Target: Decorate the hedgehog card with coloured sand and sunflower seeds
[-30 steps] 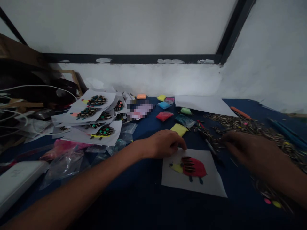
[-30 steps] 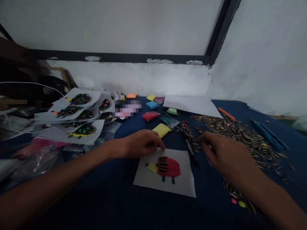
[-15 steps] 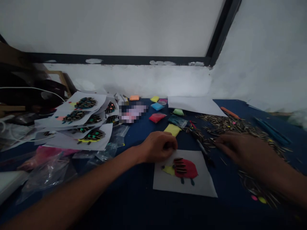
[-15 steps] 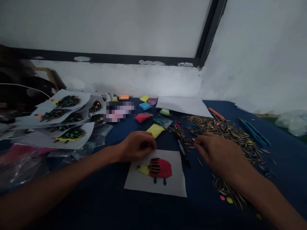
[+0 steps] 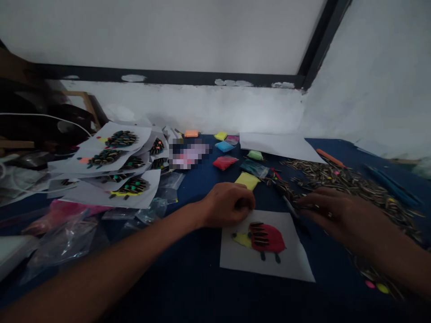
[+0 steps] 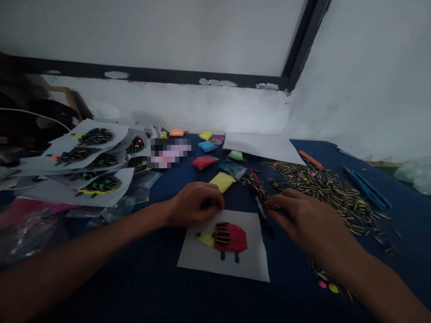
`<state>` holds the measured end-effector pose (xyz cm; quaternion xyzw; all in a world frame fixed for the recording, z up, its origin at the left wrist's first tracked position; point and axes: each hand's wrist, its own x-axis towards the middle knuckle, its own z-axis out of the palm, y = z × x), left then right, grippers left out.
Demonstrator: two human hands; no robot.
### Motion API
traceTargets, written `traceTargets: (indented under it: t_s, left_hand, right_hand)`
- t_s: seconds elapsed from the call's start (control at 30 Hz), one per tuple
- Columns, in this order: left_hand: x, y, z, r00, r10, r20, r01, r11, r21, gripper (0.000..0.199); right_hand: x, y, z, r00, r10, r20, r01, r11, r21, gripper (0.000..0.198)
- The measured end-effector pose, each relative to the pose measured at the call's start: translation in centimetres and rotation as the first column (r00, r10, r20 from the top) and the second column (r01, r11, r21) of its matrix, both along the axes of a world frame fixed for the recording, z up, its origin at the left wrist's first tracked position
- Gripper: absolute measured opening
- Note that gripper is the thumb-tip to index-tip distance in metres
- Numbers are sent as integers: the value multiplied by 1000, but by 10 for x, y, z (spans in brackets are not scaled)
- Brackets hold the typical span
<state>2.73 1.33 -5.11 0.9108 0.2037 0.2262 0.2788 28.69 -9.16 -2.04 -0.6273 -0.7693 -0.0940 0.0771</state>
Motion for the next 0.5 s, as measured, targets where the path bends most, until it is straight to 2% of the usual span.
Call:
traceTargets:
  t_s: [0.13, 0.3, 0.43, 0.5]
  left_hand:
    - [0, 1, 0, 1000, 0, -7, 0, 1000, 5, 20]
    - [-1, 2, 2, 1000, -2, -14, 2, 1000, 16, 19]
    - [-1, 2, 2, 1000, -8, -16, 9, 1000, 26, 19]
    - [-1, 2, 1, 1000, -6, -17, 7, 1000, 24, 19]
  right_hand:
    - [-5, 3, -6, 1000, 8, 25, -6, 997, -83, 30]
    - [-6, 5, -10, 998, -48, 51, 51, 996, -69, 29]
    - [-10, -1, -3, 988, -86, -125, 92, 995, 48, 24]
    - [-17, -5, 0, 960, -65, -273, 75, 997, 25, 27]
